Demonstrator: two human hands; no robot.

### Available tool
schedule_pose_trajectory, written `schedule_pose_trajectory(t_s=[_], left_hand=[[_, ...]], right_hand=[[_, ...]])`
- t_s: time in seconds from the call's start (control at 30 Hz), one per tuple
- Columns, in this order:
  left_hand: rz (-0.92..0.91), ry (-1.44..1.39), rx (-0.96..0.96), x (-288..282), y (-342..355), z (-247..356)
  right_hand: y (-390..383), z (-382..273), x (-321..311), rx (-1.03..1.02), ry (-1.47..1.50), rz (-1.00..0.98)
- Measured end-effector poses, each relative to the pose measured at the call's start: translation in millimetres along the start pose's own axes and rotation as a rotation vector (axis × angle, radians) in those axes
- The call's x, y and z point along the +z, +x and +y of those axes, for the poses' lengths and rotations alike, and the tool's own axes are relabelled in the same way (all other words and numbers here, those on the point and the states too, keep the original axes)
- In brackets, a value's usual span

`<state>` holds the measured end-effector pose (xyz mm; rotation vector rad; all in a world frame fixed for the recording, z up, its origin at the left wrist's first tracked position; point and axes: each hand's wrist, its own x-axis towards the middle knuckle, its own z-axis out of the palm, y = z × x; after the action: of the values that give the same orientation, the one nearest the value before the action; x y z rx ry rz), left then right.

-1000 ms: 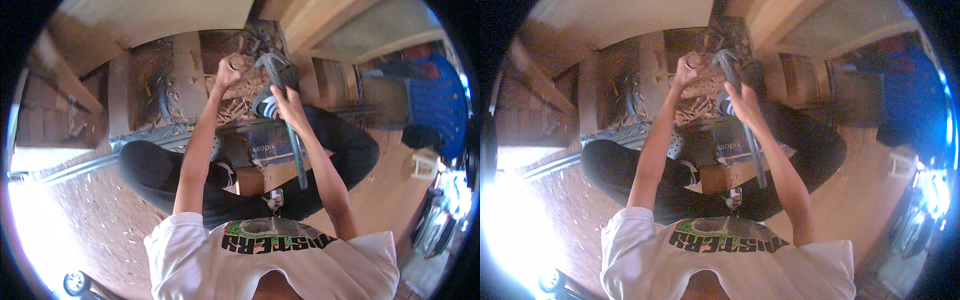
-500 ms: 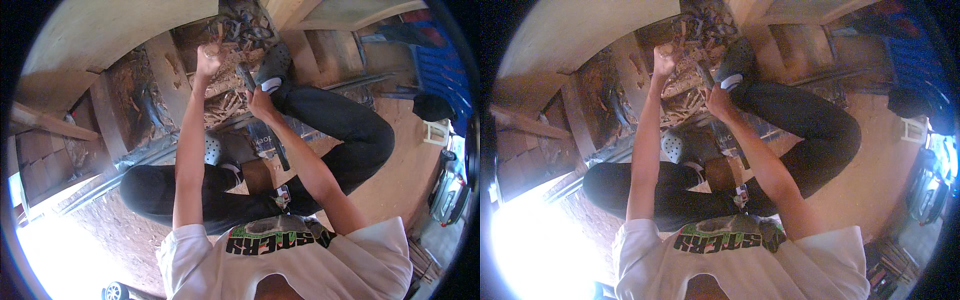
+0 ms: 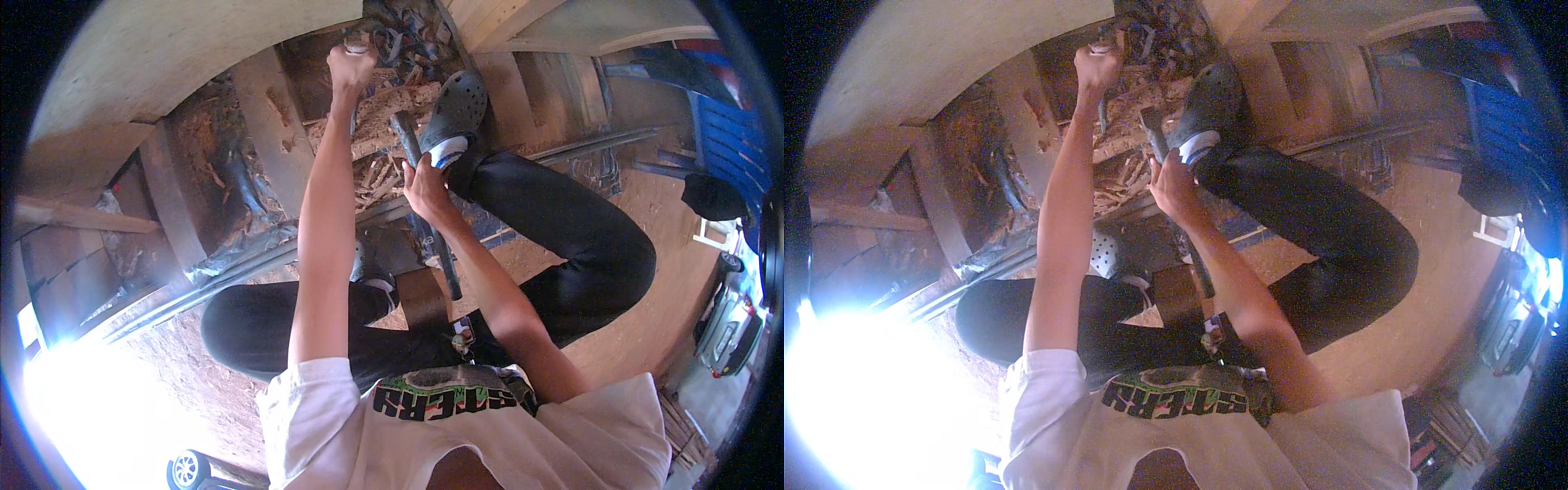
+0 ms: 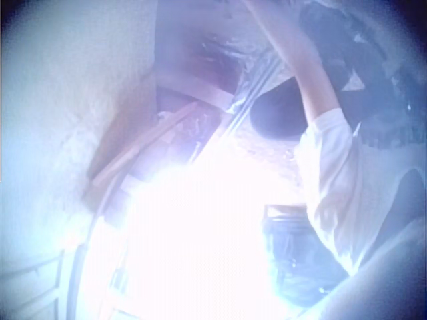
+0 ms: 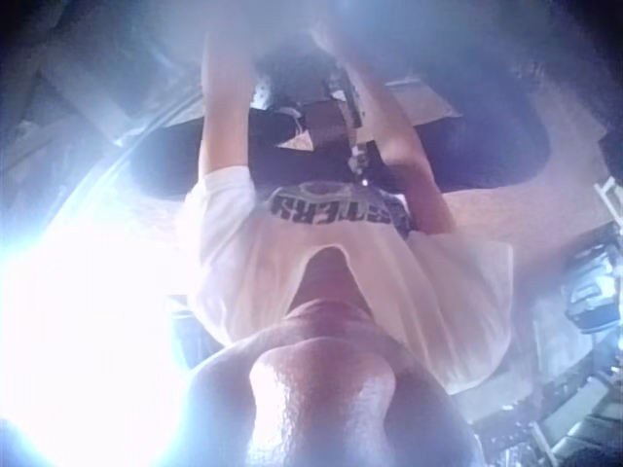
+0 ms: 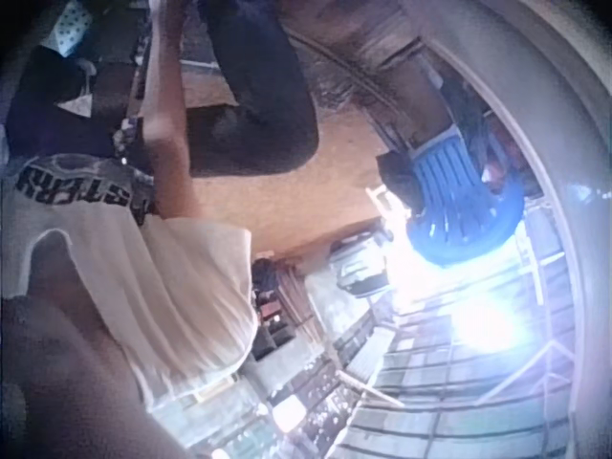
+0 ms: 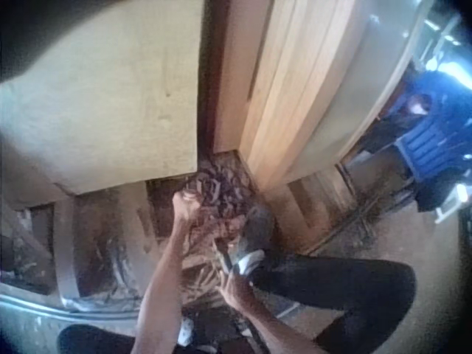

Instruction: The person sits on the floor and uses a hammer and chisel to carve a small piece of wood. They repeatedly strike the chisel to remove wood shavings and shape the block.

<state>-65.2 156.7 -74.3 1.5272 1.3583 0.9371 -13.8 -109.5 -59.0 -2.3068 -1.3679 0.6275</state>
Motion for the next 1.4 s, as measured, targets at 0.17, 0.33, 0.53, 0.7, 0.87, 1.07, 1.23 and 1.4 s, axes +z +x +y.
schedule_pose_trajectory(t_s=[0.17,0.33,0.53,0.7,0.87,1.07,1.23,1.4], left_hand=[[-0.064,0.014,-0.121,7.1,19.8,-20.7],[-0.128,-0.376,-0.217,-9.0,25.7,-30.4],[0.333,-0.576,-0.321,-68.7,10.6,7.8],[0.362,-0.483,0.031,-93.2,-33.8,37.3],[0.437,-0.507,0.117,-55.4,-72.4,17.4],[0.324,-0.598,-0.035,-39.8,-93.2,-5.5],[0.339,-0.667,-0.092,-45.0,-106.3,10.9],[0.448,-0.667,-0.022,-42.5,-111.2,32.0]], right_hand=[[-1.5,6.3,7.5,-0.065,0.048,0.05],[-2.1,10.4,22.1,-0.133,0.055,0.181],[-2.0,15.7,28.6,-0.073,0.052,0.176],[0.3,12.1,21.5,-0.022,0.102,0.097],[1.5,12.6,16.0,-0.017,0.106,0.026],[1.4,14.7,15.2,0.013,0.155,0.005],[1.9,13.8,14.9,0.006,0.148,-0.014],[1.6,13.9,14.6,0.026,0.159,-0.037]])
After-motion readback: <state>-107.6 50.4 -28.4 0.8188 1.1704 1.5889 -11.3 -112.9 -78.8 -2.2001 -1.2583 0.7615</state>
